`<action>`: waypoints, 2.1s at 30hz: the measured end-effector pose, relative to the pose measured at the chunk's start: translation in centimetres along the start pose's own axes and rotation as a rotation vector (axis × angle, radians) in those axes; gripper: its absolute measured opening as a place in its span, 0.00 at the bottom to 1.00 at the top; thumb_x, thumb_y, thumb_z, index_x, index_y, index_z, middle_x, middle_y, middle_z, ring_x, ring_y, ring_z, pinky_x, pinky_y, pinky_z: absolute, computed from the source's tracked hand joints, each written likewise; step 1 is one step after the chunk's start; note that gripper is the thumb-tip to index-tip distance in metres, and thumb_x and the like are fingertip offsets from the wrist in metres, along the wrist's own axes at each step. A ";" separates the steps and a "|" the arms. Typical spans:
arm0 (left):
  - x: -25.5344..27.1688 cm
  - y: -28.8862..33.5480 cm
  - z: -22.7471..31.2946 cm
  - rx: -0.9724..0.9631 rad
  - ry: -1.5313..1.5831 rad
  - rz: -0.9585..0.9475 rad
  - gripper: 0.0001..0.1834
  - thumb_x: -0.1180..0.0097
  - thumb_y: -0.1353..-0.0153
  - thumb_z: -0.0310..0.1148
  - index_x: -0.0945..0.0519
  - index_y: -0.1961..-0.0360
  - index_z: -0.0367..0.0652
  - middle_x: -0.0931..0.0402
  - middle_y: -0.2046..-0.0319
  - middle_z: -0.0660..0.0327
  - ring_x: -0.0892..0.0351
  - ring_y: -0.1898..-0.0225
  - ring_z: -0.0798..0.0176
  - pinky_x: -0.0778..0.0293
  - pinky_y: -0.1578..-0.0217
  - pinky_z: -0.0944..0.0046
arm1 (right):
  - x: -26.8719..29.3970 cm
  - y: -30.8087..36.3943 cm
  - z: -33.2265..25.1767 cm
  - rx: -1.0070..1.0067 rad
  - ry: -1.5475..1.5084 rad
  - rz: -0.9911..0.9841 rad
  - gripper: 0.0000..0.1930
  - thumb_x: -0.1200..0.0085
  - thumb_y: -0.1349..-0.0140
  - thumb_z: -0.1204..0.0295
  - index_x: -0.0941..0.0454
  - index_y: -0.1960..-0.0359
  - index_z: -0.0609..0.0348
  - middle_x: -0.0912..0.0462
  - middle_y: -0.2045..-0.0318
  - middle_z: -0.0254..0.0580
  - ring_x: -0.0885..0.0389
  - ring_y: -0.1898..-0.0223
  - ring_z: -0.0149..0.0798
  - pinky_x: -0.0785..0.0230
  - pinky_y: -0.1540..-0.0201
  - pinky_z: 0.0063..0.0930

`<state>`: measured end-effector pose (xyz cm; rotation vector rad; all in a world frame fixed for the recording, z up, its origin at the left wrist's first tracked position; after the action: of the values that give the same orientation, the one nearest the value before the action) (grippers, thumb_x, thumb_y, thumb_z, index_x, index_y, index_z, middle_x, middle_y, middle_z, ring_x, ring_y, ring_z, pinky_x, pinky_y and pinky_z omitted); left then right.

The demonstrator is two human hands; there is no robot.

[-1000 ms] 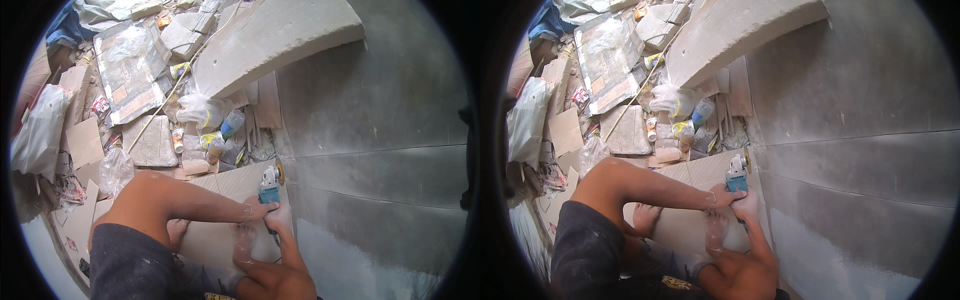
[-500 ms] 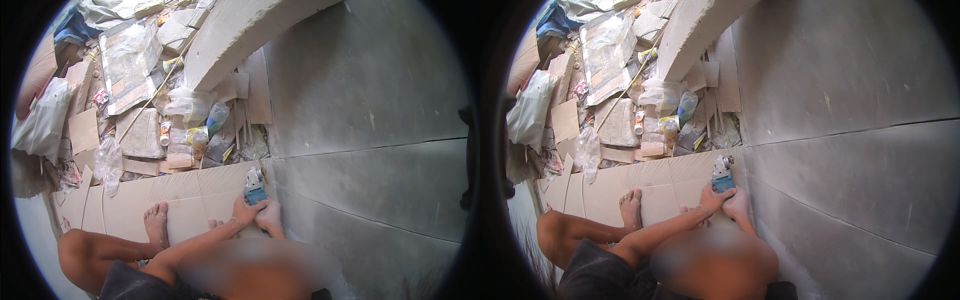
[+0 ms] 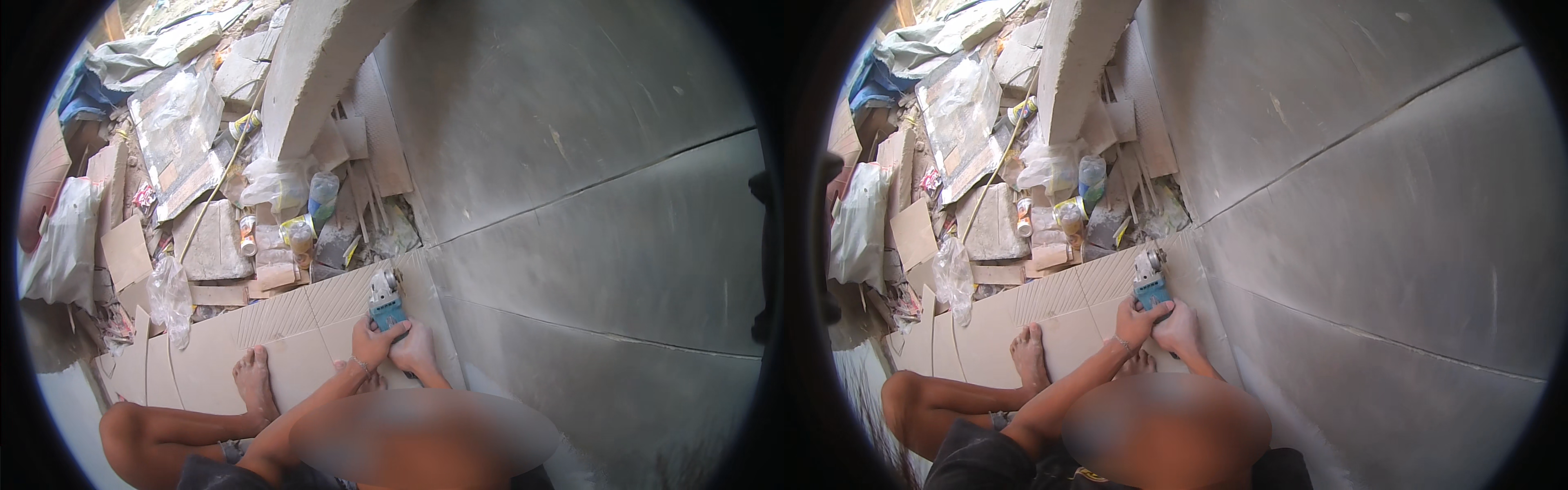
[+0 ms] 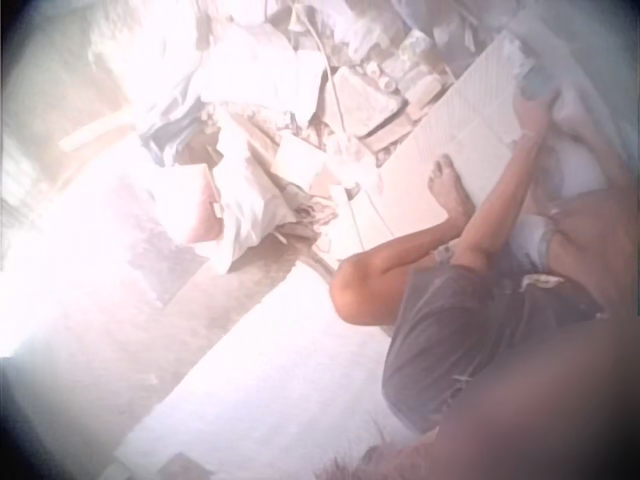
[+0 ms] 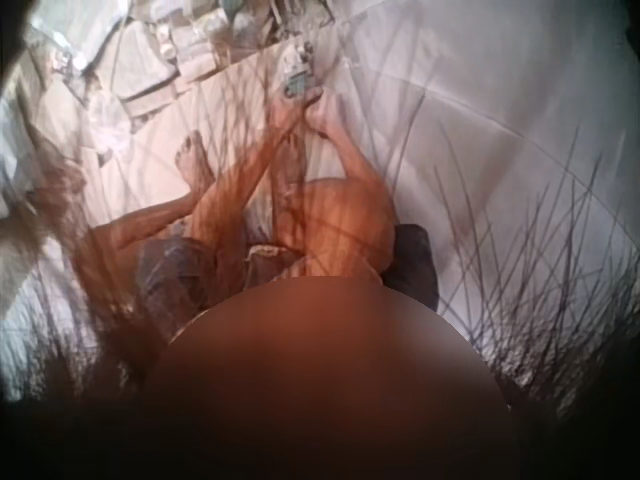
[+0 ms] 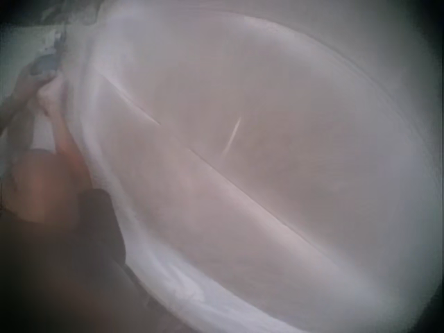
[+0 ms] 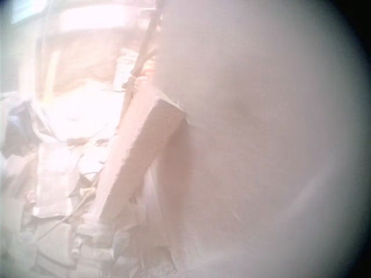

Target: The person uses an angle grinder to cut or grind along the grout lines of floor tiles. The person holds the tool with both hands and moves it along the seams between tiles.

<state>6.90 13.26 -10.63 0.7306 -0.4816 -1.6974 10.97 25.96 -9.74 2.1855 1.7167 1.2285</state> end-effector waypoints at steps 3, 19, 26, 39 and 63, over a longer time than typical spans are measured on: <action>-0.1 -0.4 0.3 0.021 -0.009 -0.020 0.26 0.20 0.44 0.29 0.20 0.49 0.30 0.12 0.58 0.56 0.13 0.59 0.66 0.16 0.54 0.64 | 0.1 0.2 0.1 -0.040 -0.019 0.021 0.23 0.30 0.48 0.59 0.16 0.58 0.67 0.12 0.63 0.69 0.12 0.55 0.69 0.20 0.54 0.54; -0.4 -1.7 1.0 0.041 -0.108 -0.063 0.23 0.22 0.42 0.28 0.20 0.51 0.30 0.11 0.61 0.57 0.13 0.62 0.67 0.17 0.59 0.65 | -1.0 -0.4 1.1 -0.145 -0.073 0.019 0.25 0.30 0.48 0.60 0.15 0.56 0.69 0.12 0.60 0.69 0.12 0.52 0.67 0.19 0.51 0.54; -0.3 -1.6 0.9 0.038 -0.112 -0.053 0.21 0.23 0.42 0.27 0.19 0.51 0.31 0.11 0.61 0.57 0.12 0.63 0.67 0.17 0.58 0.65 | -0.3 0.0 0.2 -0.139 -0.046 0.042 0.25 0.29 0.48 0.59 0.16 0.55 0.70 0.12 0.60 0.71 0.12 0.52 0.68 0.19 0.51 0.54; -0.1 -2.0 0.7 0.075 -0.102 -0.061 0.24 0.22 0.43 0.26 0.20 0.49 0.29 0.11 0.59 0.53 0.11 0.60 0.64 0.15 0.55 0.63 | -0.2 0.0 -0.4 -0.164 -0.039 0.013 0.26 0.29 0.48 0.60 0.16 0.53 0.71 0.13 0.58 0.71 0.12 0.51 0.67 0.19 0.49 0.53; -0.4 -3.2 4.0 0.024 -0.167 -0.056 0.24 0.19 0.44 0.32 0.18 0.53 0.31 0.13 0.64 0.59 0.15 0.65 0.68 0.20 0.61 0.66 | -0.2 -2.4 -1.8 -0.147 -0.080 0.028 0.27 0.28 0.49 0.60 0.15 0.55 0.71 0.12 0.59 0.70 0.11 0.52 0.65 0.18 0.51 0.51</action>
<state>1.96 14.17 -9.77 0.6271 -0.6029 -1.8165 8.01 25.92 -9.94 2.1494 1.5199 1.2147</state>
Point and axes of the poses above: each hand's wrist, its own y-axis away from the middle knuckle, its own x-axis out of the back of the hand, z = x × y, the point moved 10 cm from there along -y, towards the middle knuckle
